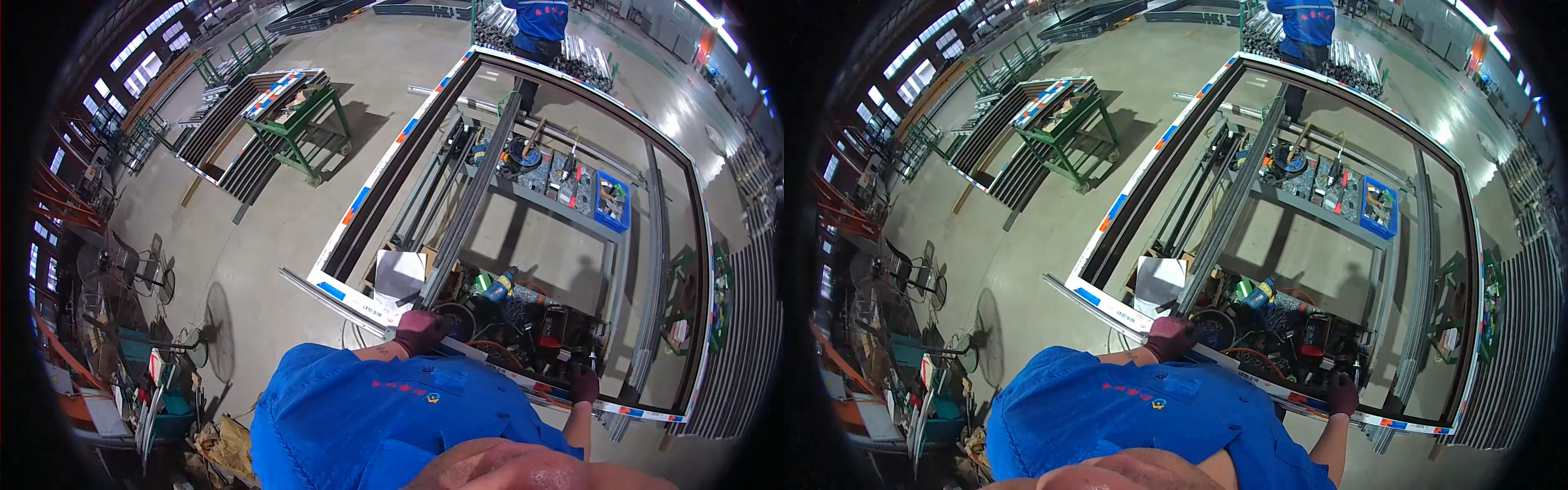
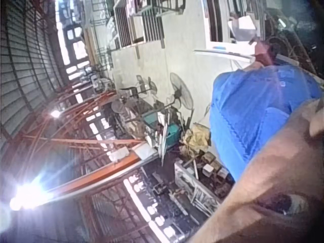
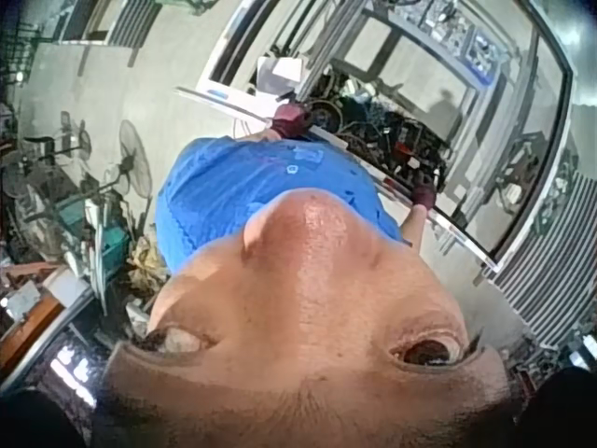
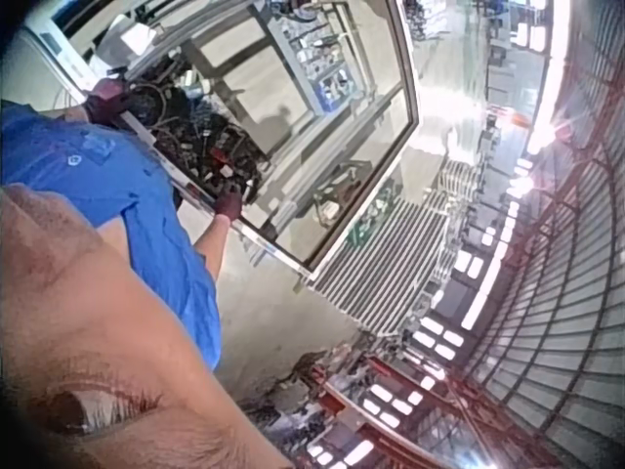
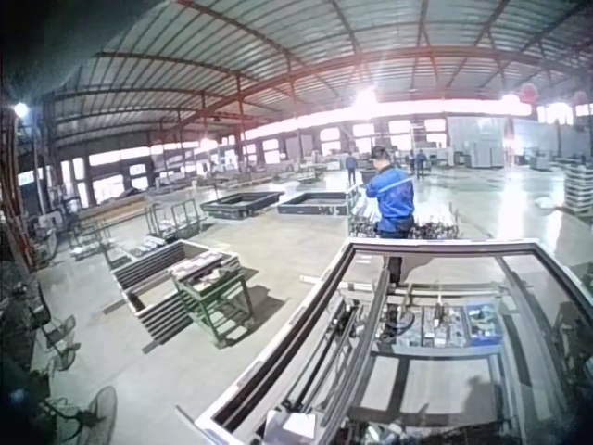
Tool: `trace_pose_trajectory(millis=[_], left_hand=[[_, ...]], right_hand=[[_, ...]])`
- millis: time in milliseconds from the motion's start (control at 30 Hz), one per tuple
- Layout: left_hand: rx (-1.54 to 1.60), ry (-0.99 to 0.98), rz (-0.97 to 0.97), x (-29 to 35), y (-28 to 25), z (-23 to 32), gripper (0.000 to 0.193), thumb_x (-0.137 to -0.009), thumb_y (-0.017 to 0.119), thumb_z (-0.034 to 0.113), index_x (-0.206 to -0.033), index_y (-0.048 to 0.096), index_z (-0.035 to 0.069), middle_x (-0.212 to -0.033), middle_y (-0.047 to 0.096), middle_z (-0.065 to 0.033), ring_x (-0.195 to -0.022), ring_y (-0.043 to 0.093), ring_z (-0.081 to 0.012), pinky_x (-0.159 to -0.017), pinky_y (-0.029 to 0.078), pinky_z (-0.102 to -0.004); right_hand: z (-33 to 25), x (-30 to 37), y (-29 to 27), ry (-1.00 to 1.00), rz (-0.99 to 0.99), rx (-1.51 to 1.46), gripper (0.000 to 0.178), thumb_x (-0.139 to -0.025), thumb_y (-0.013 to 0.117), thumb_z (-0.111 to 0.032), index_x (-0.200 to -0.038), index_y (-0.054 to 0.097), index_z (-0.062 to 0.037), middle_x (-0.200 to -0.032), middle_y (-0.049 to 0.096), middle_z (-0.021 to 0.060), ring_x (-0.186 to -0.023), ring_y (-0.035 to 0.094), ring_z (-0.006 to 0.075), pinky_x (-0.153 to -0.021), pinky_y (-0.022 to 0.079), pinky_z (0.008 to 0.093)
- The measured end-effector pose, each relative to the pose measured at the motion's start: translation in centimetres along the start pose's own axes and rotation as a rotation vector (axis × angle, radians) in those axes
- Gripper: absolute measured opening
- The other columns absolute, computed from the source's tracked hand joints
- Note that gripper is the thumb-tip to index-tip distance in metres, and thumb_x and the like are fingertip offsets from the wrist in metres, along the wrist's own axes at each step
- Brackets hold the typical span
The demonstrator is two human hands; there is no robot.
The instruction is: Assembling components onto a metal frame using a power drill.
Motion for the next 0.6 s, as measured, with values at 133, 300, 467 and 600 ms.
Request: trace_pose_trajectory(millis=[133, 300, 467, 600], left_hand=[[-0.029, -0.001, -0.040, -0.1, 0.3, -0.3, 0.052, -0.104, 0.062, 0.056, -0.081, 0.077, 0.012, -0.086, 0.077, -0.0193, -0.084, 0.075, -0.0437, -0.074, 0.058, -0.0566], [-0.030, -0.017, -0.048, -0.1, 0.9, -0.8, 0.055, -0.105, 0.059, 0.060, -0.082, 0.077, 0.013, -0.086, 0.077, -0.0182, -0.085, 0.075, -0.0427, -0.074, 0.057, -0.0570], [-0.101, -0.047, -0.168, -0.3, 1.2, -1.0, 0.038, -0.102, 0.060, 0.050, -0.094, 0.082, 0.020, -0.096, 0.080, -0.0155, -0.092, 0.076, -0.0416, -0.080, 0.059, -0.0562], [-0.084, -0.002, -0.120, -0.2, 0.9, -0.7, 0.041, -0.103, 0.059, 0.050, -0.091, 0.082, 0.018, -0.094, 0.080, -0.0160, -0.091, 0.076, -0.0414, -0.078, 0.058, -0.0568]], right_hand=[[0.9, -0.3, 0.6, 0.021, -0.017, -0.011, 0.047, -0.102, 0.063, -0.056, -0.112, 0.084, -0.0145, -0.109, 0.080, 0.0205, -0.106, 0.076, 0.0431, -0.087, 0.058, 0.0532], [0.1, -0.1, 0.1, 0.037, -0.038, -0.010, 0.046, -0.102, 0.064, -0.055, -0.114, 0.084, -0.0148, -0.111, 0.080, 0.0194, -0.108, 0.076, 0.0426, -0.089, 0.059, 0.0525], [-0.2, 0.3, -0.4, 0.065, -0.019, 0.005, 0.045, -0.103, 0.065, -0.054, -0.119, 0.085, -0.0162, -0.116, 0.081, 0.0169, -0.110, 0.077, 0.0412, -0.092, 0.059, 0.0512], [0.5, 0.0, 0.1, 0.061, -0.020, -0.002, 0.044, -0.103, 0.065, -0.052, -0.120, 0.084, -0.0160, -0.118, 0.081, 0.0171, -0.111, 0.076, 0.0412, -0.093, 0.060, 0.0506]])
Point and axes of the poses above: each hand's wrist, its own x-axis away from the middle knuckle, its own y-axis out of the palm, z = x × y, the point moved 3 cm from there along -x, towards the middle knuckle
